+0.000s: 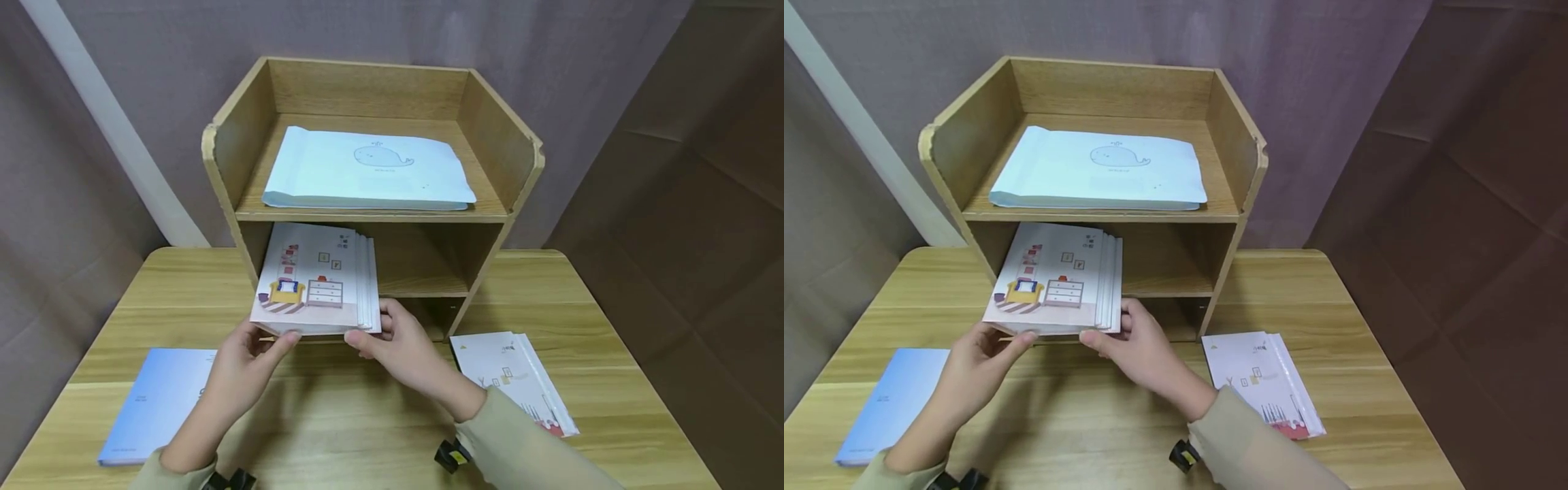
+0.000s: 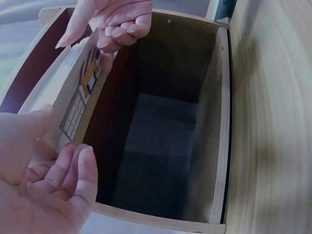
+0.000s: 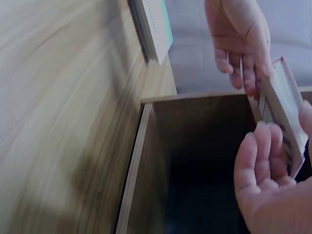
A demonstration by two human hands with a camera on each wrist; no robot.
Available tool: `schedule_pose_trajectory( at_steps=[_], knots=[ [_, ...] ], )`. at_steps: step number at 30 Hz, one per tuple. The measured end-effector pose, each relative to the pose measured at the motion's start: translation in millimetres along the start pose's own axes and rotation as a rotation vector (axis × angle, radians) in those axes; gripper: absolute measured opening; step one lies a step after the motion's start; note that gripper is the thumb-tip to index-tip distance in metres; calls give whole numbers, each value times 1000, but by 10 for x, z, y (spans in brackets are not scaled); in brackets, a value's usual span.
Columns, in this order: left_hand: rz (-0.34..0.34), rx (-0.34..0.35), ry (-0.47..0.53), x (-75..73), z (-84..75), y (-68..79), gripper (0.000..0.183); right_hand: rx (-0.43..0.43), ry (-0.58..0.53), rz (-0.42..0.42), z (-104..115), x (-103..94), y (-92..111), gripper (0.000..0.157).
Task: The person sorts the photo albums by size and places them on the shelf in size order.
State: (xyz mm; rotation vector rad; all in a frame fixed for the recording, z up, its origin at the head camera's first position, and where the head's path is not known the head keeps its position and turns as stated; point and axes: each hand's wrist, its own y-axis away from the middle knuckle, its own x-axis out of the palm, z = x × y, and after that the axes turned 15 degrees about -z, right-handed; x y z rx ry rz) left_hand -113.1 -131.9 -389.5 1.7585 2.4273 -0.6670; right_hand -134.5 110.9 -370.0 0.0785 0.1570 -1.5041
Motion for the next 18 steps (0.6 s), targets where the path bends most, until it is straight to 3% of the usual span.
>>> schedule_pose_trajectory(
  at_steps=[8,18],
  knots=[
    [15,-4,0,20,17,-35,43,-52,20,15,-54,-40,-70,50],
    [-4,-8,-27,95,49,-137,39,-155,259,-155,-50,3,-122,39]
  ],
)
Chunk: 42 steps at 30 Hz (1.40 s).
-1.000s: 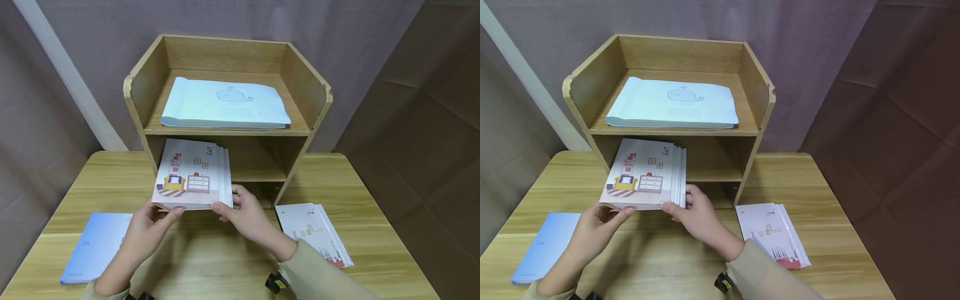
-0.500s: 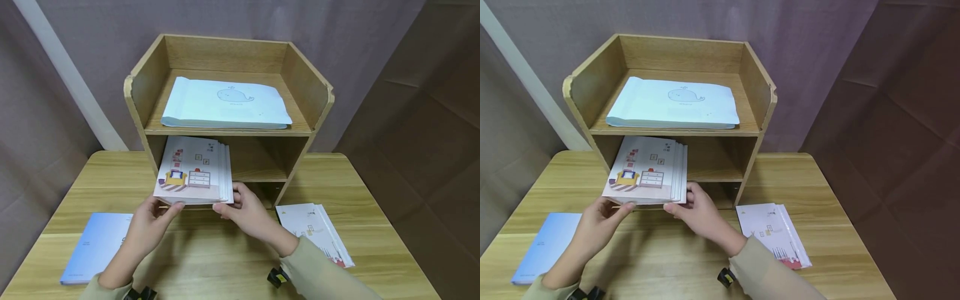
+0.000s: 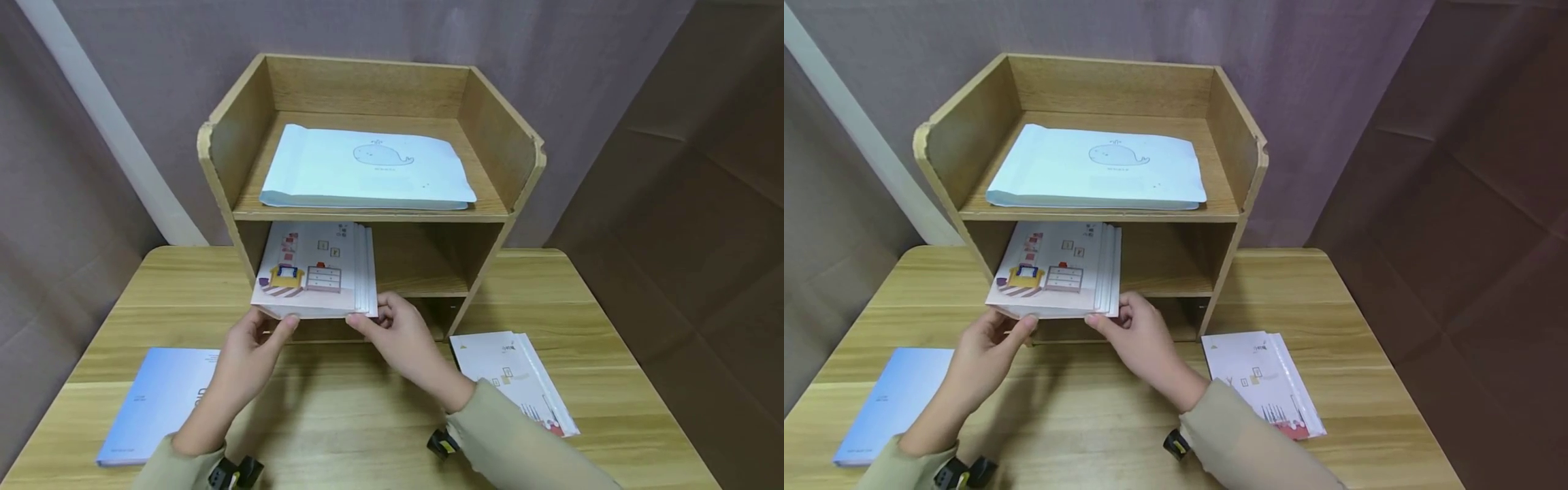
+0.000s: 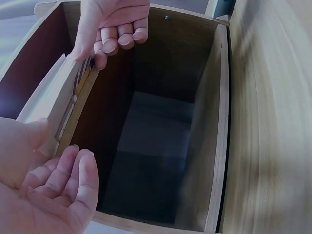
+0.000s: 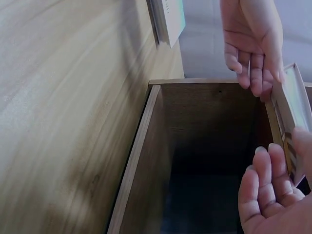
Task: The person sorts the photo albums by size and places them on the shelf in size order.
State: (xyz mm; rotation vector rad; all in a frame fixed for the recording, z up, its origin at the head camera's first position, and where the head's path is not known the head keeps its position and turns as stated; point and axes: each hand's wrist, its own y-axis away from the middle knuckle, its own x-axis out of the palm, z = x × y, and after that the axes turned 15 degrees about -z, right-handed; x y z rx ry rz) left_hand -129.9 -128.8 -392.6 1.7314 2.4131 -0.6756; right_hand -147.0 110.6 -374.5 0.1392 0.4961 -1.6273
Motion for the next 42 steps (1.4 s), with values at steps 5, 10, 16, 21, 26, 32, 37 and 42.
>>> schedule_pose_trajectory(
  at_steps=[5,10,16,21,26,32,37,42],
  knots=[
    [5,-27,-17,32,1,-36,43,-35,78,-15,24,5,7,28],
    [18,-92,46,81,1,-88,50,-95,150,-86,38,7,-8,24],
    [-25,-151,166,134,0,-125,50,-122,179,-183,19,25,-53,33],
    [-58,-174,195,138,-44,-151,45,-98,167,-193,9,26,-68,35],
    [-62,-198,165,131,-81,-177,41,-76,167,-196,8,33,-76,37],
    [-80,-173,158,167,-7,-195,48,-79,163,-209,3,36,-85,38],
    [-75,-163,196,173,13,-171,41,-104,159,-202,-34,12,-85,34],
    [-25,-130,194,186,18,-93,39,-133,201,-187,-89,-82,-31,26]
  ],
)
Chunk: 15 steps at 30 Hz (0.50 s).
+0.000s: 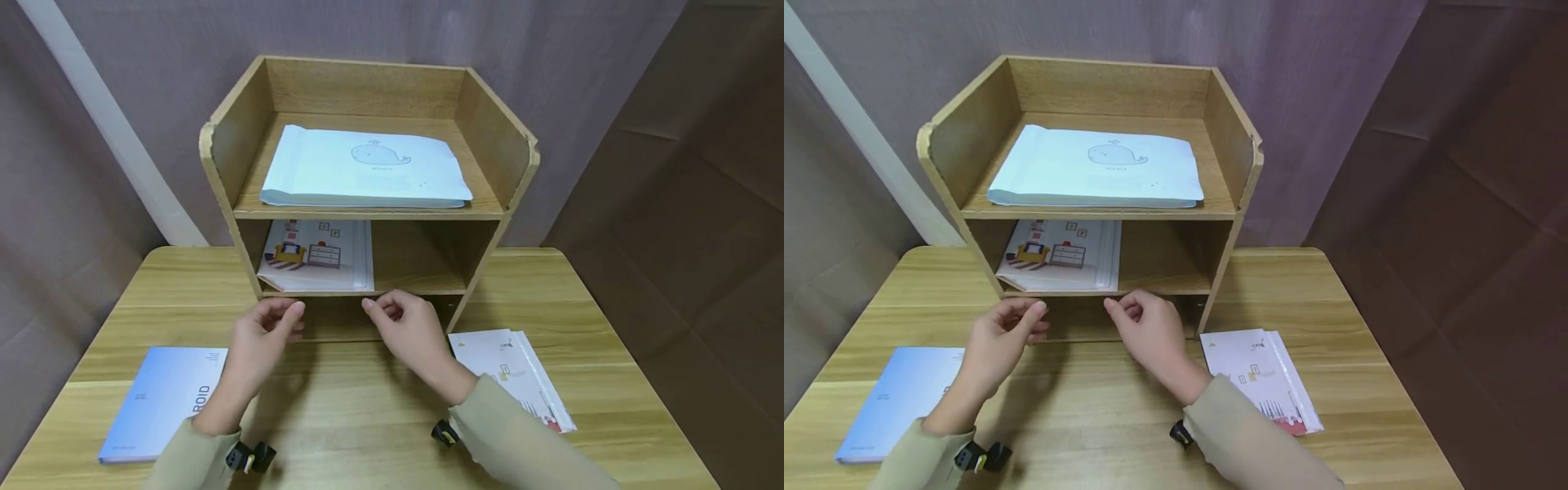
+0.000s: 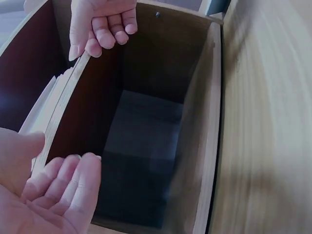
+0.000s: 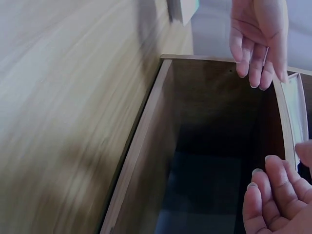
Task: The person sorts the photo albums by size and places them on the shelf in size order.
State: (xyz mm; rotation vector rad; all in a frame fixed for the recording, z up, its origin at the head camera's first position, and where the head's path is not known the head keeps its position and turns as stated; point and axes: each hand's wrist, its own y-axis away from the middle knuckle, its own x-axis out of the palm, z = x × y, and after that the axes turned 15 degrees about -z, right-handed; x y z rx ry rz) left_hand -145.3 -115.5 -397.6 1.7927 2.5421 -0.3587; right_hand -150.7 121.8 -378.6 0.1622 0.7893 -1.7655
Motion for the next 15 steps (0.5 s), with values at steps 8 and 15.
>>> schedule_pose_trajectory(
  at_steps=[8,15],
  knots=[
    [107,28,-89,53,50,171,57,28,37,65,-165,-250,117,30],
    [163,-28,-122,175,78,330,68,10,160,82,-433,-532,225,41]
  ],
)
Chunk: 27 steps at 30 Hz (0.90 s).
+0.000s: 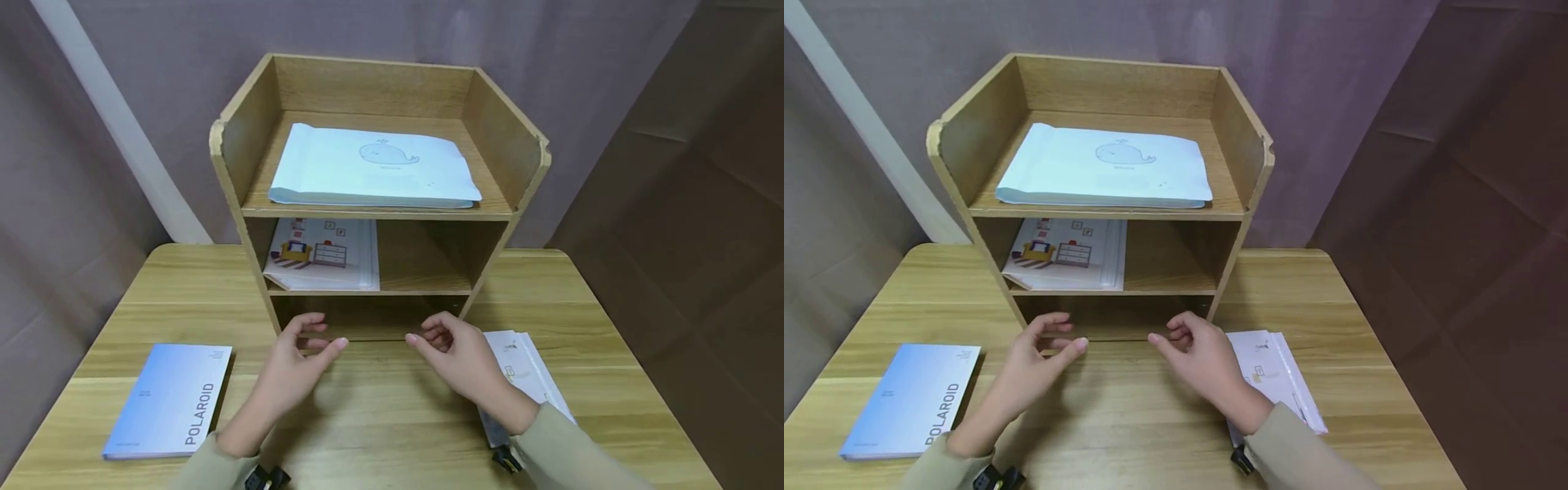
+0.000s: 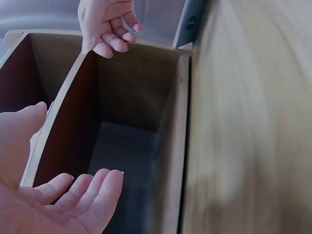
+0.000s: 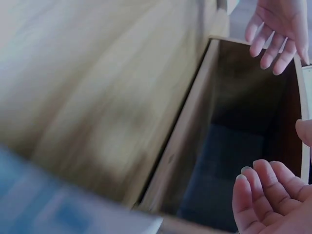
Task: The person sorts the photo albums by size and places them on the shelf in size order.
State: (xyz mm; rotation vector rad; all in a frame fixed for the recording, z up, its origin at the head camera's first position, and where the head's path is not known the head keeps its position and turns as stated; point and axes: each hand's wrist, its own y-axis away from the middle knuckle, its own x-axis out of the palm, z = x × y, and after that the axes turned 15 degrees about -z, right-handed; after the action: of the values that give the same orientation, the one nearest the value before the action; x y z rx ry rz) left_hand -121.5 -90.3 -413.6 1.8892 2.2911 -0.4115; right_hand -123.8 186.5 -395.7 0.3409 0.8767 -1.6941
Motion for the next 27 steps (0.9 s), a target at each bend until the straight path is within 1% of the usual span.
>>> schedule_pose_trajectory(
  at_steps=[4,8,15,19,23,27],
  knots=[
    [26,-31,-2,106,16,65,77,13,71,0,-185,-138,82,48],
    [59,-49,24,225,50,126,85,24,111,4,-318,-259,146,51],
    [116,-32,16,437,56,227,94,49,158,-2,-495,-416,232,54],
    [155,-20,4,540,53,295,100,45,176,-24,-607,-505,284,49],
    [190,-2,2,654,64,368,102,45,205,-41,-708,-584,334,47],
    [229,5,18,772,50,437,103,65,242,-43,-786,-655,371,51]
  ],
)
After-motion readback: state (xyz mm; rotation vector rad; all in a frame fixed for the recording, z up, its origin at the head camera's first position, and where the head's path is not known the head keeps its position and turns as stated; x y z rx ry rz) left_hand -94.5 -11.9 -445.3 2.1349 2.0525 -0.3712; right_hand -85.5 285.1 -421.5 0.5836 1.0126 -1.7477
